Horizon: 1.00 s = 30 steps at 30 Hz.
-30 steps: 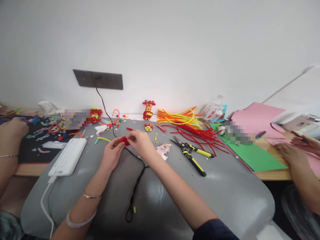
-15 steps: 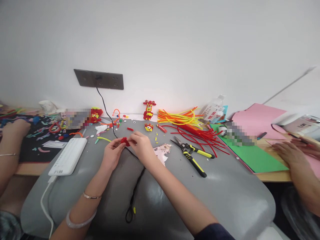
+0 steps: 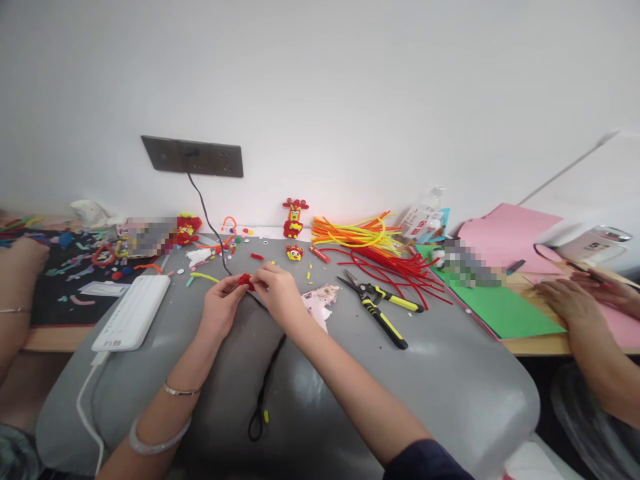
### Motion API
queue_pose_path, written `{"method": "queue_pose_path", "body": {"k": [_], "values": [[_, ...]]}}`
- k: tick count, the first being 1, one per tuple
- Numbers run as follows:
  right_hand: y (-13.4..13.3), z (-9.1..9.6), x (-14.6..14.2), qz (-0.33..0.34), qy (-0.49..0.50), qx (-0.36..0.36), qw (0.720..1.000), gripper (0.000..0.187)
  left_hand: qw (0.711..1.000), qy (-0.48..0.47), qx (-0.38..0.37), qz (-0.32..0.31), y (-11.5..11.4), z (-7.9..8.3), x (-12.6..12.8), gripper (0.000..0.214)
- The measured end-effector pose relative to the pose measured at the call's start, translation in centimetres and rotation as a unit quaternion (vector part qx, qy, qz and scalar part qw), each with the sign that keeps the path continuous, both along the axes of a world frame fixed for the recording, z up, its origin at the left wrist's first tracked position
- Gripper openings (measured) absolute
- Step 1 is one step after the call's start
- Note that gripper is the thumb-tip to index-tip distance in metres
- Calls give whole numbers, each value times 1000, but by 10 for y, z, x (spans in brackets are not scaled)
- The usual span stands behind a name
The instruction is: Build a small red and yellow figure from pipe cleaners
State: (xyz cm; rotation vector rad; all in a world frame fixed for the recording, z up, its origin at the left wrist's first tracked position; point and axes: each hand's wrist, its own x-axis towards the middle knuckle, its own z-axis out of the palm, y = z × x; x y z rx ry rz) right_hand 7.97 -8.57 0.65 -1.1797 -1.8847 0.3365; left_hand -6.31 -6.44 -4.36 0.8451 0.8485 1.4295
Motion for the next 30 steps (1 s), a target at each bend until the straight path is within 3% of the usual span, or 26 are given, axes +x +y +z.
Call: {"method": "queue_pose_path", "body": {"k": [4,8,13,19,22,30], "values": [[-2,6,1,2,-15,20,1000,13,1000,-12,14,10,1,0,1,31],[-4,17,6,-59,55,15,997,2,998,-47,18,28,2,1,1,33],[-1,17,13,-64,116,-106,986,22,998,-55,27,26,1,3,1,34],[4,6,16,37,198,-223,954,27,998,-42,45,-9,-2,4,1,32],[3,6,18,54,216,-230,947,27,998,-23,49,-15,-3,3,0,32],[-1,6,22,32,177,-193,965,21,997,5,66,-38,-4,3,-1,36]]}}
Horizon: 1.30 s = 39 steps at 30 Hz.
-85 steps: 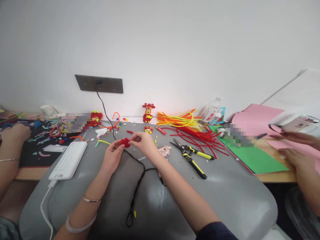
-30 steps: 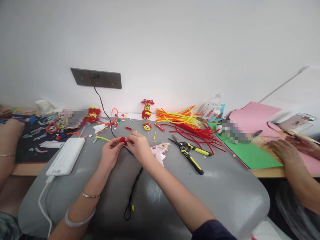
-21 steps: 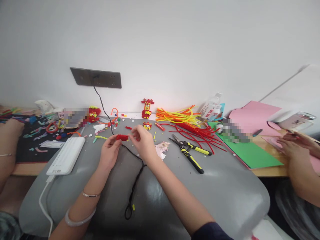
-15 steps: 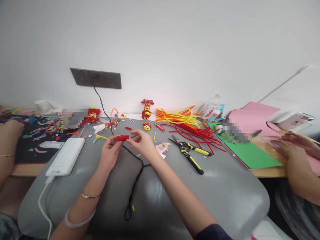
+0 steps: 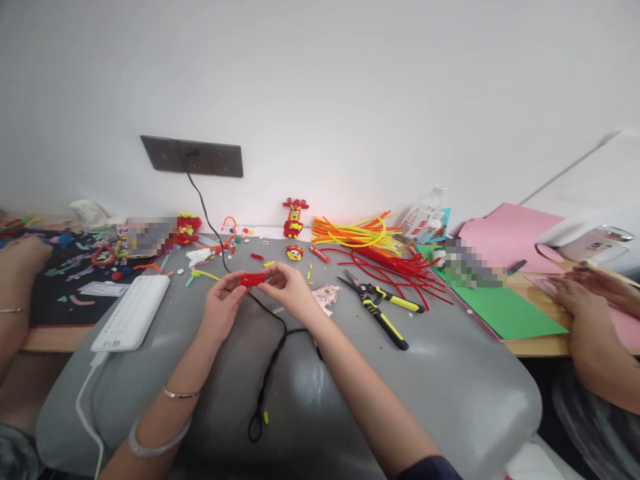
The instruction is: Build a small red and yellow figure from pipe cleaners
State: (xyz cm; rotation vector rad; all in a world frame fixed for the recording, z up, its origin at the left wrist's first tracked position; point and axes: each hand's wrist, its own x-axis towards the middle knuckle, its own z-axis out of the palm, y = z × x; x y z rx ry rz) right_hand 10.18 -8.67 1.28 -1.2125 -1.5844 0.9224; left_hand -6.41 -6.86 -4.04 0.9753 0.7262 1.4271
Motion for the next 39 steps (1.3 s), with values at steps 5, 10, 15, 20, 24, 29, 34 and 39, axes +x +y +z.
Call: {"method": "queue_pose_path", "body": {"k": [5,10,15,20,24,29,34,39], "values": [[-5,0,-1,-12,-33,22,999,18,1000,17,8,4,-2,2,0,30],[-9,0,-4,-24,-34,48,998,16,1000,22,7,8,-2,2,0,29],[-11,-4,-7,-32,-46,41,998,17,999,26,16,6,-2,0,-1,27],[-1,0,8,-36,-36,35,998,51,998,5,0,59,1,-1,-1,33],[28,13,28,-74,-51,52,995,34,996,12,4,92,4,-2,-1,35],[80,23,23,-53,-228,66,970,14,993,14,46,107,4,-3,-2,39],[116,11,-5,24,-386,41,921,11,990,48,74,107,1,-4,-1,38],[129,-5,-19,29,-435,35,899,9,988,69,88,103,2,-6,-1,37]]}}
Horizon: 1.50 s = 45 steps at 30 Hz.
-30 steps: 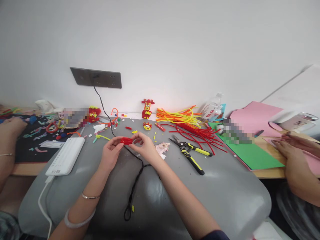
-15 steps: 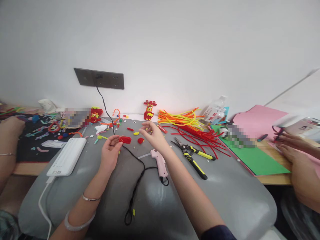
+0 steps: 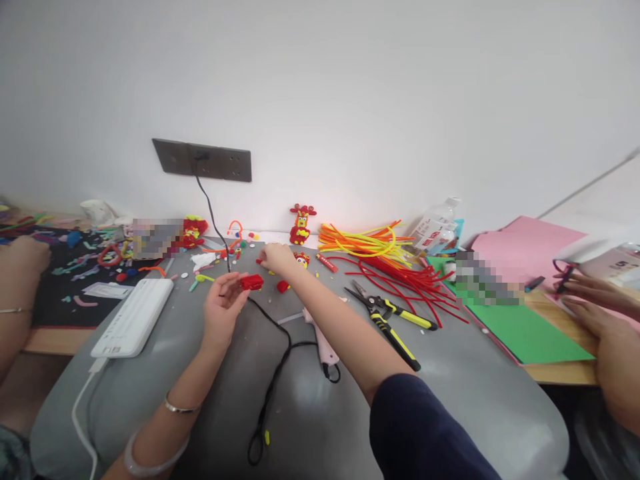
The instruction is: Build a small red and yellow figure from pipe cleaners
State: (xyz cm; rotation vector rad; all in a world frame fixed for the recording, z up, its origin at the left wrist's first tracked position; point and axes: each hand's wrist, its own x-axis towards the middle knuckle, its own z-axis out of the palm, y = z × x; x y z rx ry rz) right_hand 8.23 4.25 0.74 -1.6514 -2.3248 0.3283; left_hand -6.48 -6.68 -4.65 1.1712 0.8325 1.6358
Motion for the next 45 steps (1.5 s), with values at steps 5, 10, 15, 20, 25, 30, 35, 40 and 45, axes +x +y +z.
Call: {"method": "queue_pose_path", "body": {"k": [5,10,15,20,25,30,35,40,45], "values": [[1,-3,3,-2,-8,4,1000,10,1000,21,11,14,0,0,1,41],[-4,-3,15,4,16,12,1000,13,1000,11,2,16,0,2,1,44],[-12,-1,18,2,39,28,999,13,1000,-3,-20,7,1,2,0,40],[-58,29,39,-73,60,82,992,12,999,-11,-21,29,3,2,-1,39],[-155,49,75,-221,-60,-57,972,24,999,4,-40,37,3,2,0,39],[-203,26,66,-293,-97,-204,929,54,998,23,-54,32,4,1,0,41],[-203,4,58,-345,-21,-167,924,45,997,59,-39,36,5,-1,-1,41],[-220,-20,74,-350,215,-45,911,31,997,62,-18,38,4,-3,-2,41],[-241,-31,78,-262,563,83,779,34,998,62,-12,11,3,-3,-1,41]]}}
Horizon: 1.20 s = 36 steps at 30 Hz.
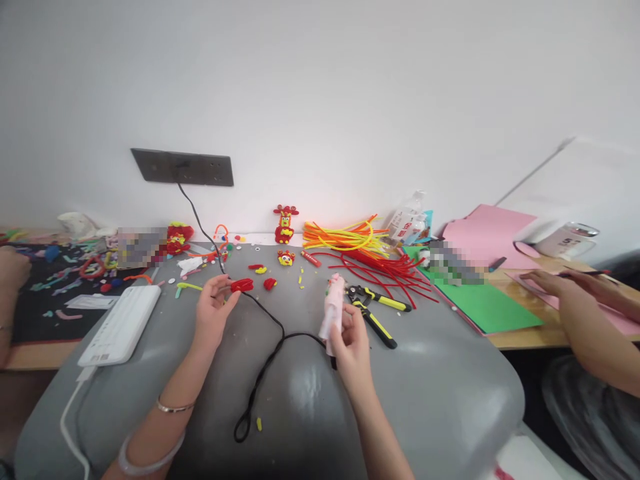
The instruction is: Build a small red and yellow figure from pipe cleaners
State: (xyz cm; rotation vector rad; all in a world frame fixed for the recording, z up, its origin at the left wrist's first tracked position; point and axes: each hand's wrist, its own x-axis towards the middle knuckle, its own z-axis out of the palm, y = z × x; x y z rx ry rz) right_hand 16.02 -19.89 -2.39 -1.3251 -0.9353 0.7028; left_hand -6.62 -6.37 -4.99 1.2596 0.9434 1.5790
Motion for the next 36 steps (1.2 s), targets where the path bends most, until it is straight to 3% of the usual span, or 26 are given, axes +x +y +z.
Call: {"method": "queue_pose_path", "body": {"k": [2,5,11,22,36], "values": [[-3,6,-3,35,103,35,993,31,1000,0,-3,-12,0,0,0,41],[-3,18,-10,139,194,31,971,38,999,-2,-2,-33,-1,0,0,41],[1,31,-31,260,177,-46,948,40,997,6,-1,-73,-3,1,0,40],[28,27,-48,291,150,-100,939,45,996,22,28,-80,-4,2,1,39],[31,26,-51,306,142,-111,935,46,996,34,26,-75,-4,3,1,37]]}}
